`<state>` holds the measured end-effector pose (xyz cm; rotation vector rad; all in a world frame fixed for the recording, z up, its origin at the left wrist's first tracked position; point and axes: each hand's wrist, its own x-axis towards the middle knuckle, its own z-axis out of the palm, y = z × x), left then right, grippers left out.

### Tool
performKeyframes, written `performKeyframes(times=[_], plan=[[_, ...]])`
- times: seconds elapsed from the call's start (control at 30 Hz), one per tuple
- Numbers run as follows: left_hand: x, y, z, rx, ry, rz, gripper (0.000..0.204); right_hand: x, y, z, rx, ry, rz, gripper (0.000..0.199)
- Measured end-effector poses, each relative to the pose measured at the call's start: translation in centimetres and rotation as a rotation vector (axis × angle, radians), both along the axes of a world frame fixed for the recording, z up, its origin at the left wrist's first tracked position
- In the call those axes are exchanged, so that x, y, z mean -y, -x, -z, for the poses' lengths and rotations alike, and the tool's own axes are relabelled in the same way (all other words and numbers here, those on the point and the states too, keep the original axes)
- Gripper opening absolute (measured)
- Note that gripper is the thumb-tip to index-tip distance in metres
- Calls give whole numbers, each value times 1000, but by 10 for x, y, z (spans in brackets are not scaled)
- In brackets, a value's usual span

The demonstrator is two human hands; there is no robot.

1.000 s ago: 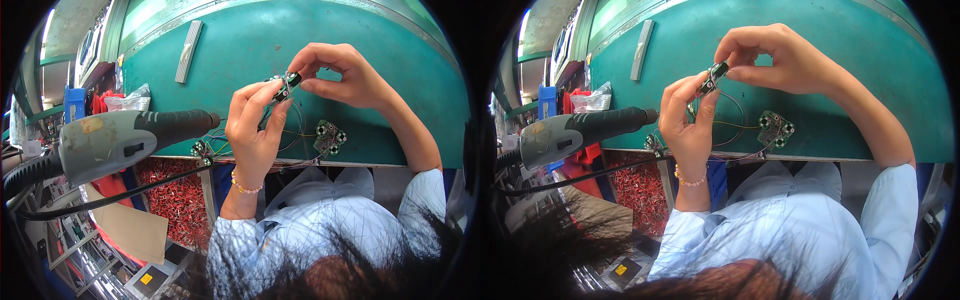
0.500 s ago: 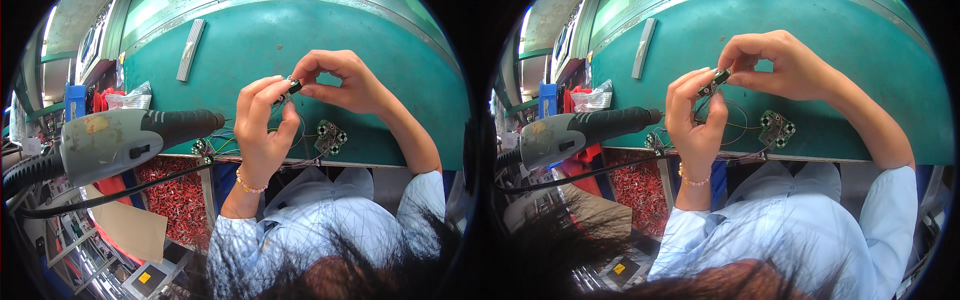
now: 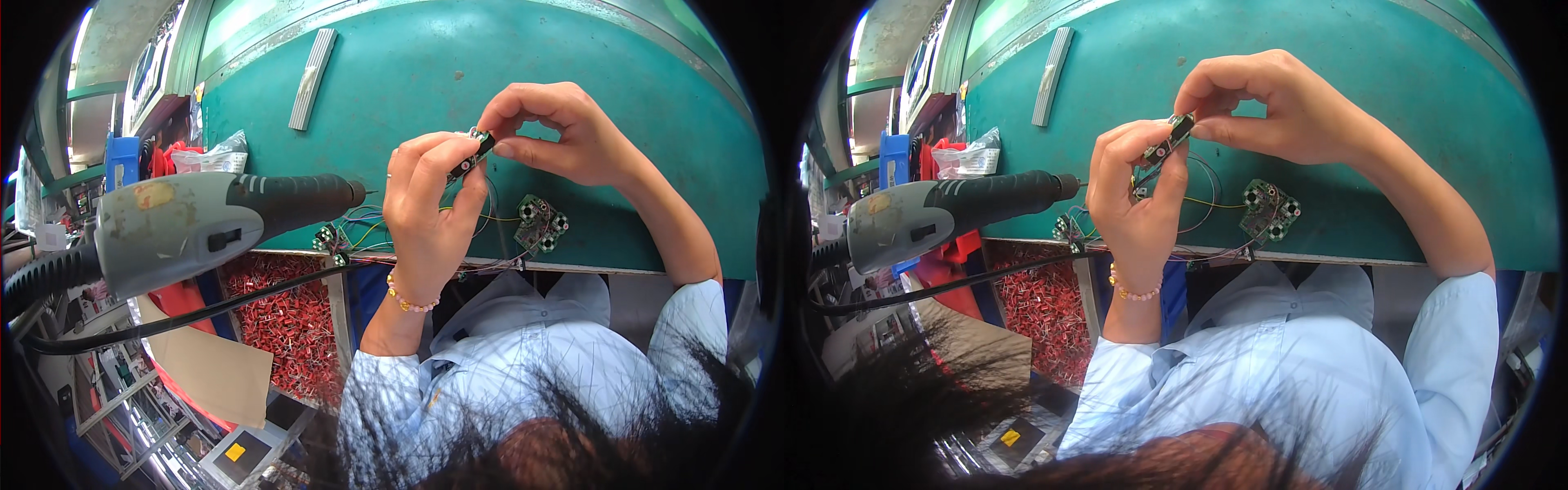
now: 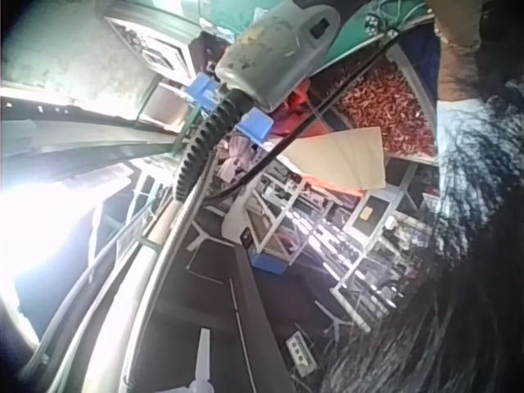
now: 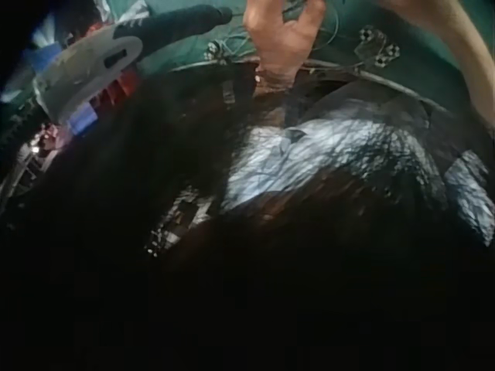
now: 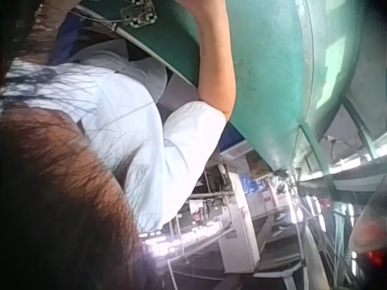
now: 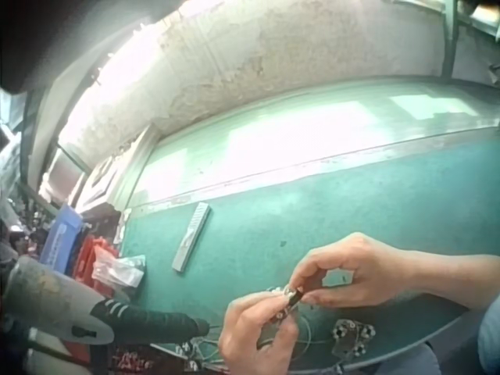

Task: Assemble and solder electronic components onto a circuit board at a factory workstation.

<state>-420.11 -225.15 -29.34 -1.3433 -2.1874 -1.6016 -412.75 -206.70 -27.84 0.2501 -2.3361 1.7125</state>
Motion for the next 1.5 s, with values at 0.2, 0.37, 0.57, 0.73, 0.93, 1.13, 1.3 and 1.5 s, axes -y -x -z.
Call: performKeyframes(times=[0.2,0.37,0.57,0.73,0.93,1.13,1.3,1.5], plan=[[1,-1,-1,20,4,6,23,0,0,1,-4,-1,-12,15],[1,-1,-1,10,8,3,23,0,0,1,3,-8,-11,15],[2,-5,1,153,-24,13,27,-1,0,3,22,42,-9,14],[5,-4,2,120,-25,32,27,-2,-1,5,38,84,-12,14],[5,-6,1,119,-42,48,27,-2,-2,4,27,108,-32,17],[6,-7,2,141,-56,88,31,-1,-2,6,13,98,-3,17],[7,-8,1,308,-87,132,34,0,-2,4,0,73,16,16],[8,-8,-2,404,-98,166,33,0,-3,3,-21,29,36,15]])
